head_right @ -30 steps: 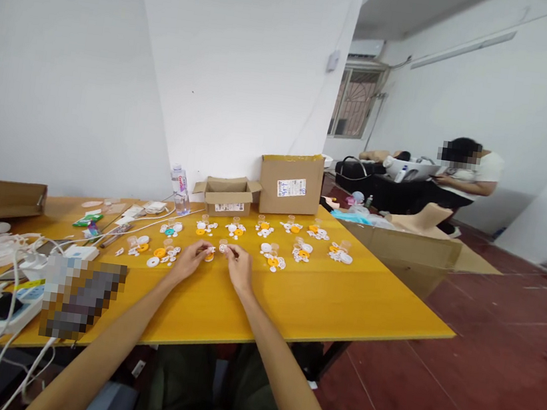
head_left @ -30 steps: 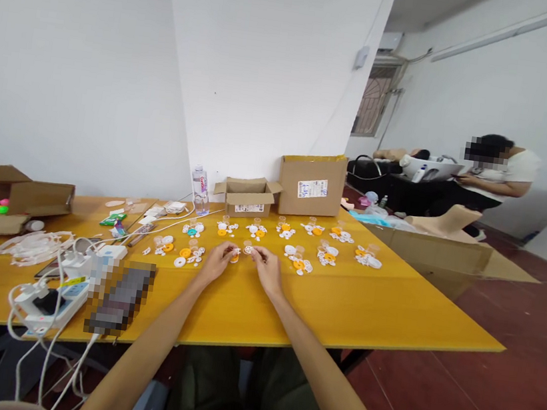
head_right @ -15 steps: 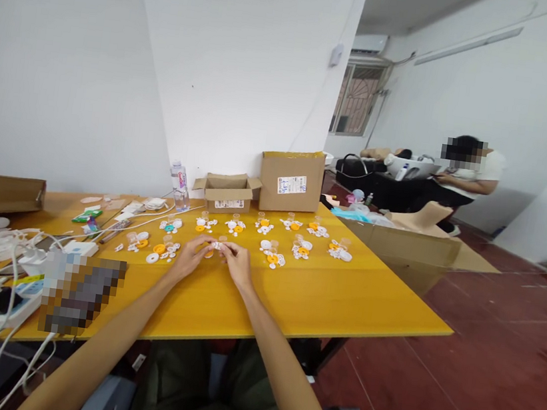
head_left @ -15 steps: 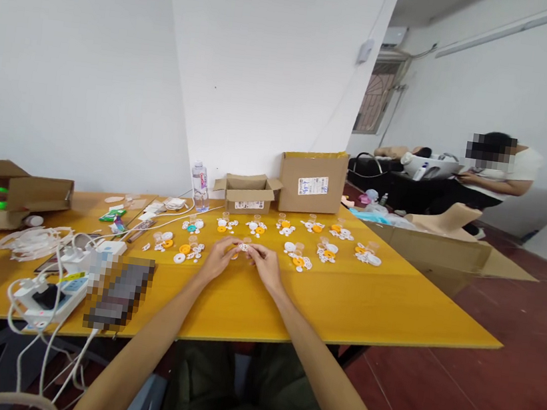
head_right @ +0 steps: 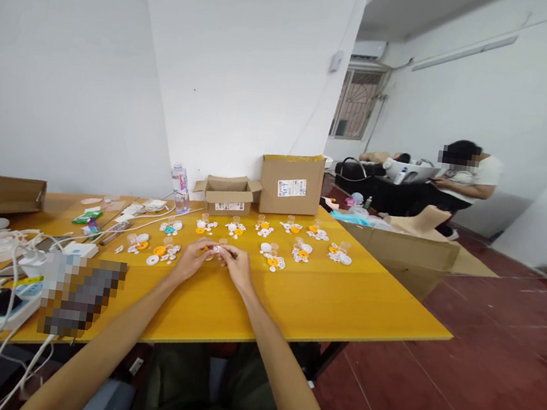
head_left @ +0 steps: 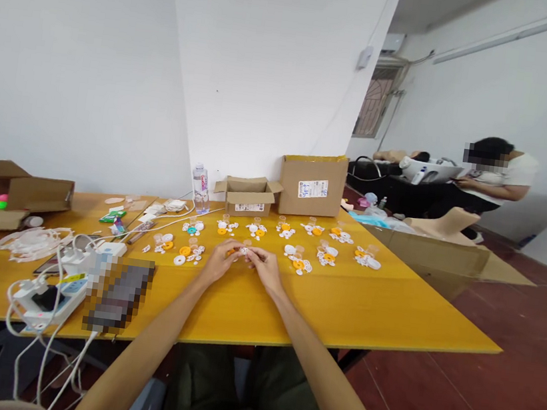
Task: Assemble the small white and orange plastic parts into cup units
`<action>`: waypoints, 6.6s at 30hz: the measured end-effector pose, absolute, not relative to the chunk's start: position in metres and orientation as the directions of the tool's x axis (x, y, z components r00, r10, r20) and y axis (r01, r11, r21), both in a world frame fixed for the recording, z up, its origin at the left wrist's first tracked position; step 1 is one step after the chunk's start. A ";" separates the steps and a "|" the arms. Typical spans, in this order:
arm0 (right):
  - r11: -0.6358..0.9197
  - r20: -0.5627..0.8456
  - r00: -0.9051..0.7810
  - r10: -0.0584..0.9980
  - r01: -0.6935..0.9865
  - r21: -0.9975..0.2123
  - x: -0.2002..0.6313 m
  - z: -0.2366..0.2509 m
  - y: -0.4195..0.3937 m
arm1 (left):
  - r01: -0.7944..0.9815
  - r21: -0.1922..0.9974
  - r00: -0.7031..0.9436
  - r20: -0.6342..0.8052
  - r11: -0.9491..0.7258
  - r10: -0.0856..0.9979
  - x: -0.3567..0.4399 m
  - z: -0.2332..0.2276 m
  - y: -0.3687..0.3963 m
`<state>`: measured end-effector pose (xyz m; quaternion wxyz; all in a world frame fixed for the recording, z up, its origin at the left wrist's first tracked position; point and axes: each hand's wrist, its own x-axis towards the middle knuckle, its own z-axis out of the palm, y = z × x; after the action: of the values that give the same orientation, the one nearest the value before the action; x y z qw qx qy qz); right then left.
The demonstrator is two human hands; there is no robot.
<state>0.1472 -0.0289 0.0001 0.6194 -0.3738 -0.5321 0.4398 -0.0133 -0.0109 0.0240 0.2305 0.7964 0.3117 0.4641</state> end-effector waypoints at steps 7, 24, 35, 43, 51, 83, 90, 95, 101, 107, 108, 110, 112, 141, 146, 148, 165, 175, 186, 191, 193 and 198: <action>0.336 0.334 0.042 0.942 -0.132 -0.933 0.147 0.001 -0.030 | 0.288 0.671 0.361 0.584 -0.683 0.727 -0.014 0.025 -0.012; 0.381 0.379 0.044 0.925 -0.059 -0.923 0.145 0.001 -0.031 | 0.197 0.800 0.311 0.498 -0.567 0.810 -0.014 0.027 -0.013; 0.404 0.401 0.057 0.914 -0.059 -0.913 0.144 0.004 -0.033 | 0.180 0.839 0.315 0.446 -0.514 0.838 -0.014 0.031 -0.014; 0.414 0.411 0.071 0.909 -0.041 -0.909 0.144 0.006 -0.034 | 0.186 0.848 0.317 0.426 -0.496 0.847 -0.016 0.029 -0.014; 0.423 0.420 0.083 0.904 -0.035 -0.905 0.143 0.006 -0.034 | 0.174 0.856 0.314 0.420 -0.486 0.852 -0.015 0.031 -0.015; 0.485 0.482 0.083 0.872 -0.028 -0.874 0.142 0.007 -0.036 | 0.121 0.889 0.295 0.393 -0.442 0.871 -0.014 0.037 -0.015; 0.545 0.548 0.072 0.834 0.053 -0.837 0.142 0.005 -0.035 | 0.096 0.890 0.284 0.405 -0.446 0.869 -0.015 0.035 -0.014; 0.567 0.574 0.088 0.814 0.094 -0.818 0.140 0.005 -0.035 | 0.093 0.883 0.285 0.420 -0.461 0.862 -0.015 0.035 -0.013; 0.551 0.560 0.105 0.822 0.105 -0.828 0.141 0.004 -0.036 | 0.086 0.882 0.298 0.421 -0.463 0.857 -0.014 0.036 -0.014; 0.567 0.579 0.096 0.810 0.129 -0.814 0.140 0.002 -0.034 | 0.100 0.872 0.297 0.433 -0.479 0.851 -0.015 0.036 -0.014; 0.570 0.582 0.095 0.808 0.129 -0.812 0.139 0.002 -0.034 | 0.104 0.872 0.296 0.432 -0.479 0.852 -0.015 0.036 -0.014; 0.575 0.587 0.090 0.805 0.128 -0.808 0.139 0.002 -0.034 | 0.110 0.872 0.293 0.430 -0.476 0.854 -0.015 0.037 -0.015; 0.579 0.591 0.083 0.803 0.132 -0.805 0.139 0.002 -0.034 | 0.110 0.876 0.290 0.424 -0.470 0.858 -0.014 0.038 -0.017; 0.566 0.578 0.080 0.812 0.137 -0.813 0.138 0.008 -0.038 | 0.079 0.889 0.322 0.405 -0.450 0.856 -0.016 0.039 -0.017; 0.554 0.564 0.069 0.823 0.118 -0.824 0.140 0.009 -0.039 | 0.065 0.887 0.331 0.413 -0.457 0.849 -0.014 0.040 -0.018; 0.550 0.558 0.070 0.827 0.112 -0.828 0.140 0.009 -0.039 | 0.061 0.889 0.330 0.410 -0.453 0.850 -0.014 0.041 -0.019; 0.551 0.562 0.076 0.823 0.133 -0.824 0.140 0.007 -0.038 | 0.043 0.914 0.321 0.370 -0.403 0.872 -0.011 0.041 -0.020; 0.542 0.554 0.078 0.829 0.130 -0.830 0.141 0.006 -0.036 | 0.049 0.907 0.321 0.383 -0.419 0.866 -0.010 0.038 -0.018; 0.570 0.587 0.111 0.802 0.152 -0.808 0.140 0.006 -0.038 | 0.055 0.889 0.284 0.423 -0.455 0.860 -0.010 0.038 -0.015; 0.582 0.602 0.128 0.789 0.162 -0.797 0.141 0.009 -0.040 | 0.029 0.897 0.251 0.421 -0.441 0.872 -0.008 0.036 -0.011; 0.587 0.610 0.134 0.781 0.179 -0.790 0.141 0.010 -0.041 | 0.015 0.904 0.261 0.409 -0.428 0.874 -0.008 0.036 -0.011; 0.608 0.647 0.123 0.752 0.249 -0.754 0.140 0.010 -0.042 | -0.024 0.926 0.282 0.368 -0.377 0.886 -0.007 0.038 -0.013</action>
<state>0.1405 -0.0416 0.0097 0.6360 -0.3960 -0.6321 0.1977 -0.0072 -0.0131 0.0379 0.4527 0.6604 0.3263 0.5024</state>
